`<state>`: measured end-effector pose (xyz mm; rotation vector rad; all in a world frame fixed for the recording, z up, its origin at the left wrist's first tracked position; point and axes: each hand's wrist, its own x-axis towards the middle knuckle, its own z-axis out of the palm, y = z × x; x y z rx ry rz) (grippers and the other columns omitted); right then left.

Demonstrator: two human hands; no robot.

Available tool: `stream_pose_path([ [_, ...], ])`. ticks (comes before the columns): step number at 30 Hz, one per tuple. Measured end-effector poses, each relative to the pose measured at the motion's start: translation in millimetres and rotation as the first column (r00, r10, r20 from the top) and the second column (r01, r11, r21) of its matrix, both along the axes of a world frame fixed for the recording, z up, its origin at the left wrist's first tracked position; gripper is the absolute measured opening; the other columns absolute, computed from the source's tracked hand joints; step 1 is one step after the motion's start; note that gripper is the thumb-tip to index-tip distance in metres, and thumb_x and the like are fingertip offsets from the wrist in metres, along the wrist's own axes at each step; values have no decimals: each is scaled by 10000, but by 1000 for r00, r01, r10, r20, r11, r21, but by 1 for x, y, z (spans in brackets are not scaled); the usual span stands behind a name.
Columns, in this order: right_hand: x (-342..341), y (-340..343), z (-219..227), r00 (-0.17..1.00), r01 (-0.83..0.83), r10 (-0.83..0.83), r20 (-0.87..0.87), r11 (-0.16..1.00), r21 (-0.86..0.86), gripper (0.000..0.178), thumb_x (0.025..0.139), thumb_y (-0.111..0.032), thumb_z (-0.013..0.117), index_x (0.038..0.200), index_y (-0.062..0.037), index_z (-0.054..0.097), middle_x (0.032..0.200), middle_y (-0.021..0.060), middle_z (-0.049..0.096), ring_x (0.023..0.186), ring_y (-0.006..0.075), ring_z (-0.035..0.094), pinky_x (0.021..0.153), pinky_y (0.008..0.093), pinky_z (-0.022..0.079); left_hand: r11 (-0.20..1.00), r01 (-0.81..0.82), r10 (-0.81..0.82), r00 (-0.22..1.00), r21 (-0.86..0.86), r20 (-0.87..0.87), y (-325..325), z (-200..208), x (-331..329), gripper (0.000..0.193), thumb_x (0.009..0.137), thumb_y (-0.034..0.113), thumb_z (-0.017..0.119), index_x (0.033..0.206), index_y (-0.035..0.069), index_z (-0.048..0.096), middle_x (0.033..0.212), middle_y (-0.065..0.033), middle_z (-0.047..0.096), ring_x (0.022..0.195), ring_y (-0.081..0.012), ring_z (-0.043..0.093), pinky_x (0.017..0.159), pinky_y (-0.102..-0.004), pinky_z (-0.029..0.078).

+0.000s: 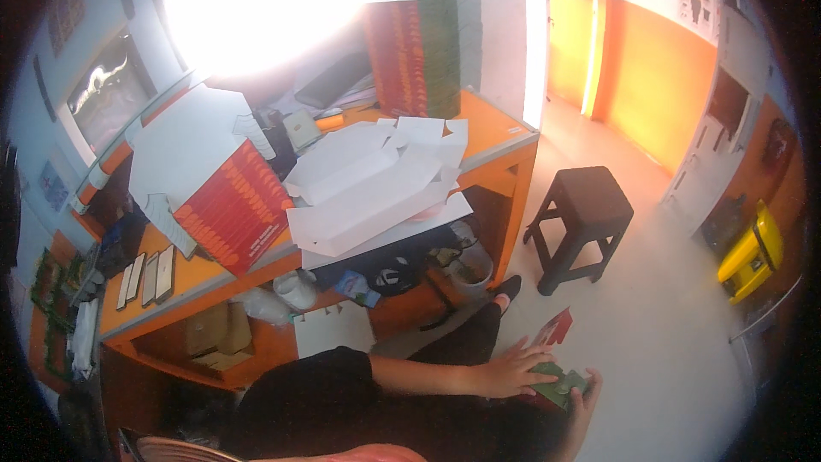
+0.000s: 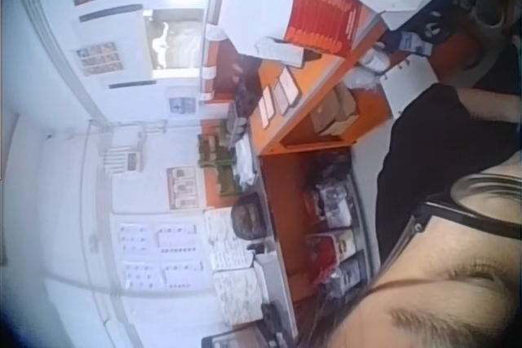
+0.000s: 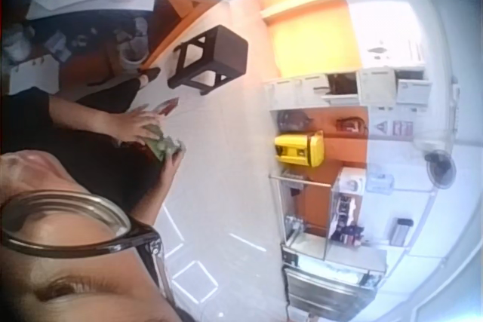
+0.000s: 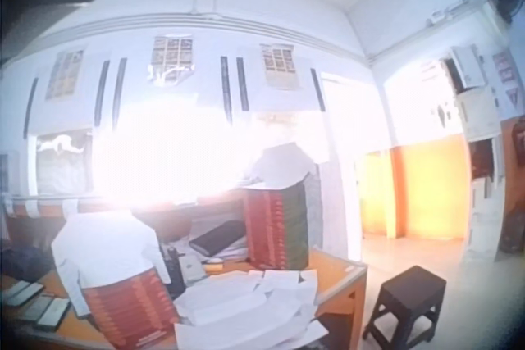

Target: The person assembles multiple cardboard food boxes by hand by folding them into their final shape and then stacks them together.

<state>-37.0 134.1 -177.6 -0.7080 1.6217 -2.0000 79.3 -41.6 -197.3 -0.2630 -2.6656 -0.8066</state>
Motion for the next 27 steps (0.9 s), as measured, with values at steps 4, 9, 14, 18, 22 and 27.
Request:
stream_pose_path([
  [4,-7,2,-18,995,70,-62,-78,991,114,520,743,-220,543,1212,-60,385,1119,51,365,1065,160,336,952,273,245,997,-16,8,995,80,96,6,1,-1,517,836,221,604,1320,207,423,1393,-112,273,1380,-291,107,1062,-614,86],
  [9,-13,3,-33,974,133,-118,-192,989,67,536,738,-257,529,1213,-60,377,1141,61,357,1084,172,327,966,282,230,995,-28,21,997,92,78,9,7,-1,516,816,216,622,1299,187,440,1370,-110,280,1380,-292,101,1056,-624,90],
  [14,-6,3,-7,979,69,2,-202,938,341,399,775,-239,615,1091,-49,462,982,79,476,885,183,464,817,315,395,996,-66,64,997,62,45,11,-3,-3,524,761,182,672,1246,157,475,1334,-102,308,1369,-293,128,1063,-601,116],
  [18,-11,8,5,961,52,105,-255,837,544,306,791,-214,619,990,-26,483,930,80,512,870,182,489,799,322,410,988,-74,78,997,135,-27,14,-3,-4,466,710,131,709,1133,122,513,1302,-99,330,1353,-298,159,1072,-563,138],
  [22,-5,1,-20,931,331,-290,-222,927,176,208,829,-151,589,963,-33,483,944,53,502,826,147,468,748,268,398,971,-36,65,991,238,-116,14,9,-8,407,722,141,711,1093,121,544,1272,-115,358,1334,-325,201,1070,-535,160],
  [27,-1,3,-14,847,285,-131,-516,930,231,204,843,-101,526,1032,-35,483,876,77,510,804,180,507,750,280,417,985,45,-27,994,167,-110,10,4,-4,384,719,117,704,1071,113,551,1260,-121,367,1320,-339,216,1070,-507,174],
])
